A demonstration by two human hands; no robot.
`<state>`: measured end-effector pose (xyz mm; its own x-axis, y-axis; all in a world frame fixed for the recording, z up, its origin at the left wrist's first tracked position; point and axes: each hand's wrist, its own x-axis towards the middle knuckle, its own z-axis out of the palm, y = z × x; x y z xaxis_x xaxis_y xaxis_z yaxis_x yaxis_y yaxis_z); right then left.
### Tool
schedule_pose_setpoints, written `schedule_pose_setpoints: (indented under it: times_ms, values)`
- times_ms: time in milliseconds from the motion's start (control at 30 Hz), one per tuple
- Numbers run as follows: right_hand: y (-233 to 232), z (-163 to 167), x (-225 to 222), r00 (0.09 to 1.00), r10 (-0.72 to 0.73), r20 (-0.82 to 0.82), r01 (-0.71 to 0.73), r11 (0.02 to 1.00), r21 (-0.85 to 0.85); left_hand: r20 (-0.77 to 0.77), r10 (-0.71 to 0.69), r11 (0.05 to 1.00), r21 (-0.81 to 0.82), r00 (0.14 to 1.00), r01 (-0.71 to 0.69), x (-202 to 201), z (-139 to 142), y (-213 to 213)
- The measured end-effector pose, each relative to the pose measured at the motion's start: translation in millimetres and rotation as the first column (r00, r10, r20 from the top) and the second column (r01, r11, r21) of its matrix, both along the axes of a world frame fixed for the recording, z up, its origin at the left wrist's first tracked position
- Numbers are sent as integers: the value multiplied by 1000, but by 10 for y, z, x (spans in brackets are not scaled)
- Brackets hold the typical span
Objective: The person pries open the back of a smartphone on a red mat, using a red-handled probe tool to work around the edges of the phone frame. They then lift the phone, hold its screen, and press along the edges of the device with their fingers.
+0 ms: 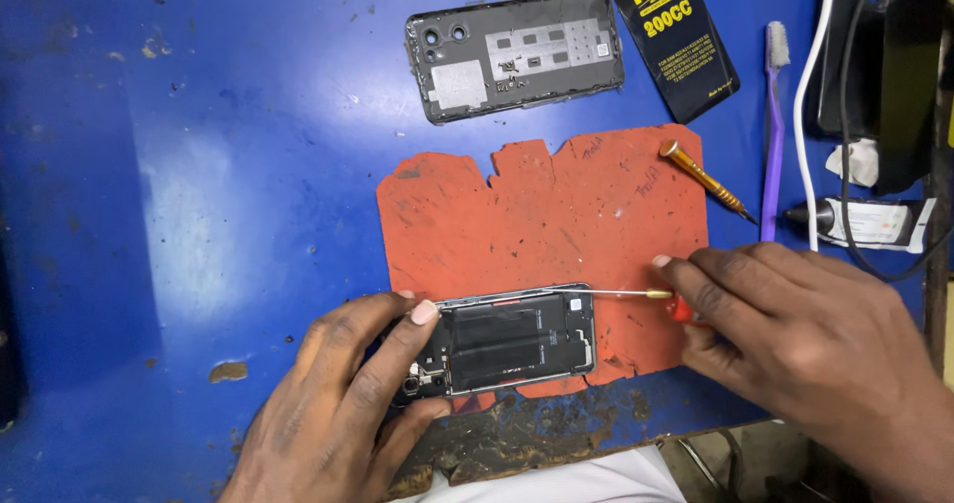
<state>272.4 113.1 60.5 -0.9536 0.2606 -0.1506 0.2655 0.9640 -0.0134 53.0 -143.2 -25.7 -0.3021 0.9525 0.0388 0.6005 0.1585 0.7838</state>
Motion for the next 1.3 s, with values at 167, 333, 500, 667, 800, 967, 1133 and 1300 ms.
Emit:
schedule_pose_setpoints:
  times_ms: [167, 333, 500, 667, 800, 967, 1133, 1300]
  values:
    - [-10, -76, 11, 998, 54, -16, -54, 999, -3, 8, 1, 1000, -1, 1000, -1, -15, 25, 14]
    - [-42, -111, -30, 996, 73, -43, -75, 997, -34, 9, 12, 1000, -5, 1000, -11, -22, 38, 32]
    - [-13, -35, -10, 1000, 15, -13, -14, 1000, 7, 12, 9, 1000, 8, 1000, -9, -33, 32, 22]
    - [21, 23, 70, 998, -51, 27, 49, 996, 69, 8, 15, 1000, 13, 1000, -15, -25, 20, 19]
    - [32, 36, 96, 997, -61, 42, 57, 994, 90, -1, 8, 999, 33, 1000, -8, -34, 15, 19]
    - [3, 19, 46, 999, -32, 21, 31, 998, 52, 6, 3, 1000, 28, 1000, -3, -36, 15, 17]
    - [-15, -11, -1, 999, -30, 36, 31, 999, -23, 5, -8, 999, 33, 1000, 8, -45, 9, 21]
    - [-12, -64, 18, 999, 28, 25, -28, 1000, -5, 20, 4, 1000, 16, 1000, -4, -32, 17, 15]
